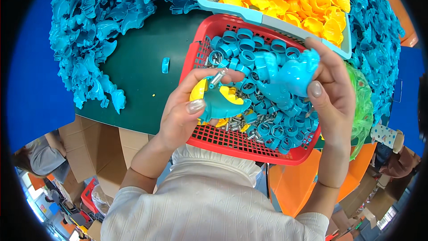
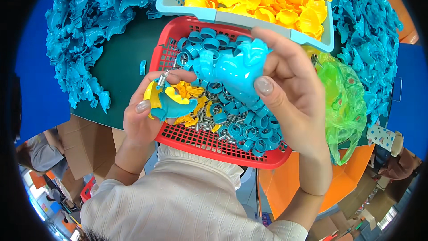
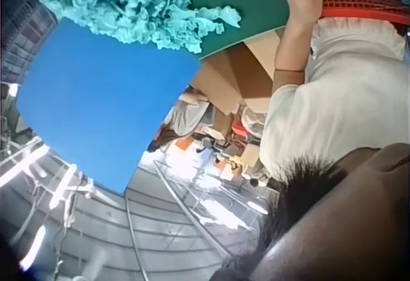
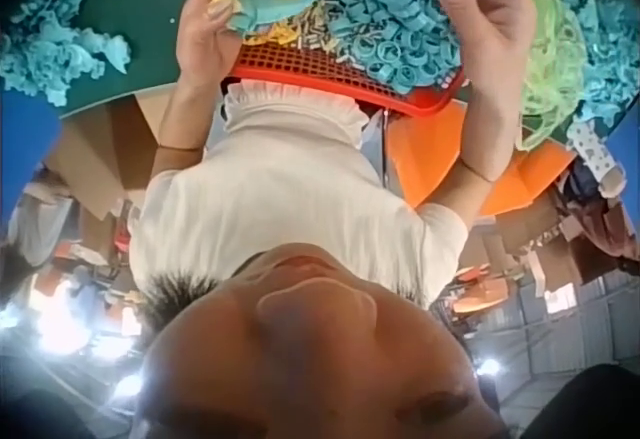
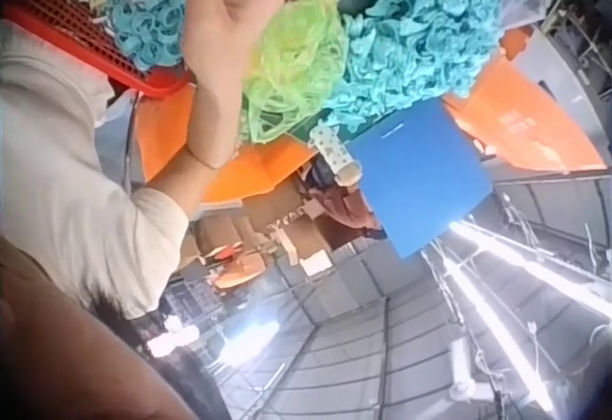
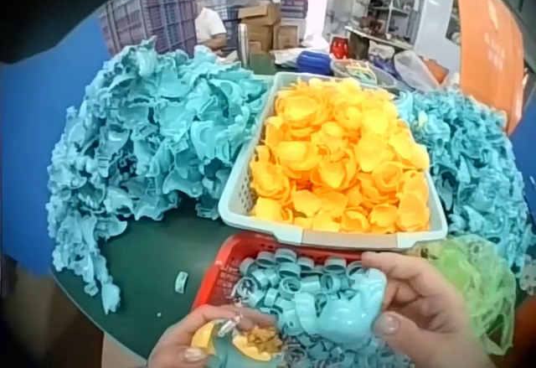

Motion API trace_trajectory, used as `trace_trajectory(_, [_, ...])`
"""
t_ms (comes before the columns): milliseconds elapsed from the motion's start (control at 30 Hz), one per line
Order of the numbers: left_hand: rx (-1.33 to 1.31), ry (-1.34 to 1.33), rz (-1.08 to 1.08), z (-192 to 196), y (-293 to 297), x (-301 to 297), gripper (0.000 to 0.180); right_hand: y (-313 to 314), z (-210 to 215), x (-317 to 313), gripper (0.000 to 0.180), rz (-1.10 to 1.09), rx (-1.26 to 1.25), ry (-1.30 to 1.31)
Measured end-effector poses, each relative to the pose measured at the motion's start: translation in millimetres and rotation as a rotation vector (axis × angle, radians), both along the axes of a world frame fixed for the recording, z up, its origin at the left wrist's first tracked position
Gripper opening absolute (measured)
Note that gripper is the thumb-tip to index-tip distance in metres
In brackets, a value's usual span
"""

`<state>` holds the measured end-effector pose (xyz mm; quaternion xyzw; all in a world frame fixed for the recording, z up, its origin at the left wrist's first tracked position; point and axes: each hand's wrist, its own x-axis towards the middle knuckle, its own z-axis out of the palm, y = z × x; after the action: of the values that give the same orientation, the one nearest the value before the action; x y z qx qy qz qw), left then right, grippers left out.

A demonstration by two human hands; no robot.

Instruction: Assembling plastic toy dinosaur components by hand at a production workbench.

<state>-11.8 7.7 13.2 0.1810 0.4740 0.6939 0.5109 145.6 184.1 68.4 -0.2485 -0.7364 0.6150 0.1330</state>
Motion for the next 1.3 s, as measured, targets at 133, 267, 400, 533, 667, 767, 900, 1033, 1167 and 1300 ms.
trace_trajectory(133, [0.008, 0.001, -0.004, 2.0, -0.3, 0.6, 0.059, -2.3, -4.9, -8.1, 0.047, -0.184, 0.032, 0.149])
trace_trajectory(267, [0.060, 0.164, -0.121, -5.2, -2.3, -2.2, 0.057, 1.3, -1.0, 1.0, 0.040, -0.012, 0.033, -0.027])
trace_trajectory(400, [0.106, 0.146, -0.225, -6.0, -1.9, -0.9, 0.059, -12.7, -11.1, -10.3, 0.033, 0.099, 0.021, -0.001])
trace_trajectory(533, [0.032, 0.023, -0.128, -4.3, -4.3, -6.9, 0.045, -3.6, -4.8, -6.6, 0.029, 0.063, 0.219, -0.046])
trace_trajectory(667, [0.023, 0.121, -0.076, -4.1, 1.7, 1.0, 0.061, 4.1, -2.8, 2.2, 0.023, 0.041, 0.336, -0.092])
trace_trajectory(767, [0.180, 0.265, -0.322, -11.1, -1.1, -6.4, 0.049, 1.8, -8.0, 0.7, 0.025, 0.206, 0.411, -0.068])
trace_trajectory(900, [0.269, 0.477, -0.432, -6.8, -2.7, -8.4, 0.042, -17.6, -27.5, -17.7, 0.036, 0.144, 0.307, 0.045])
trace_trajectory(1033, [0.256, 0.620, -0.323, -3.7, -3.1, -5.1, 0.042, -27.4, -38.4, -24.3, 0.045, -0.105, 0.511, 0.110])
trace_trajectory(1167, [0.284, 0.627, -0.284, -6.1, -2.9, -4.2, 0.040, -35.8, -30.7, -24.9, 0.040, 0.045, 0.296, 0.094])
trace_trajectory(1300, [0.264, 0.605, -0.462, -0.3, -5.1, -11.0, 0.040, -38.6, -40.1, -28.0, 0.034, 0.135, -0.187, 0.261])
